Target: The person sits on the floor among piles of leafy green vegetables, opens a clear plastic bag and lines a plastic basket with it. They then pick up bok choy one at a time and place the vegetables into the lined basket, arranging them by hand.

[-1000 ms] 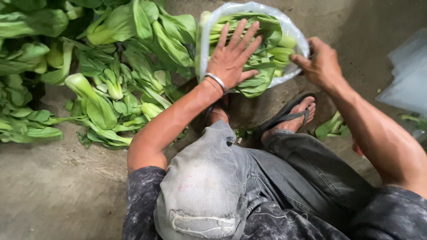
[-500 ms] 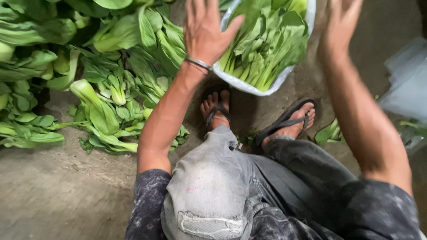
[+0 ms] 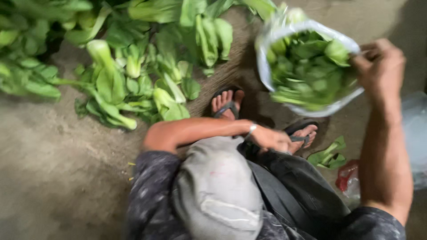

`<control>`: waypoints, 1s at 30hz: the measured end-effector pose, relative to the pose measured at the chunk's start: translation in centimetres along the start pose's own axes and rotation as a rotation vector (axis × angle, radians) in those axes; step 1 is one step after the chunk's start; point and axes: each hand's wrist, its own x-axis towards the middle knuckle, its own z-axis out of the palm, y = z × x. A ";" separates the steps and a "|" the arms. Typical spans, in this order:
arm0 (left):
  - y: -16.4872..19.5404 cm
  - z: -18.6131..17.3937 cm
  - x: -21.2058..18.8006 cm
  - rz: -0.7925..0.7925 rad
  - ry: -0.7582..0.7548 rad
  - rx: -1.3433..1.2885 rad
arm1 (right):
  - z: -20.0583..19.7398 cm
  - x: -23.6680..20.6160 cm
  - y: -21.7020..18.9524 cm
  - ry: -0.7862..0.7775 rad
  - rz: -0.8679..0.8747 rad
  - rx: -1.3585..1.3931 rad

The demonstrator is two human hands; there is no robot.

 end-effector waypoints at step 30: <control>6.8 -8.6 -0.7 -0.824 0.977 0.156 | 4.8 -5.6 -1.8 -0.120 -0.544 -0.678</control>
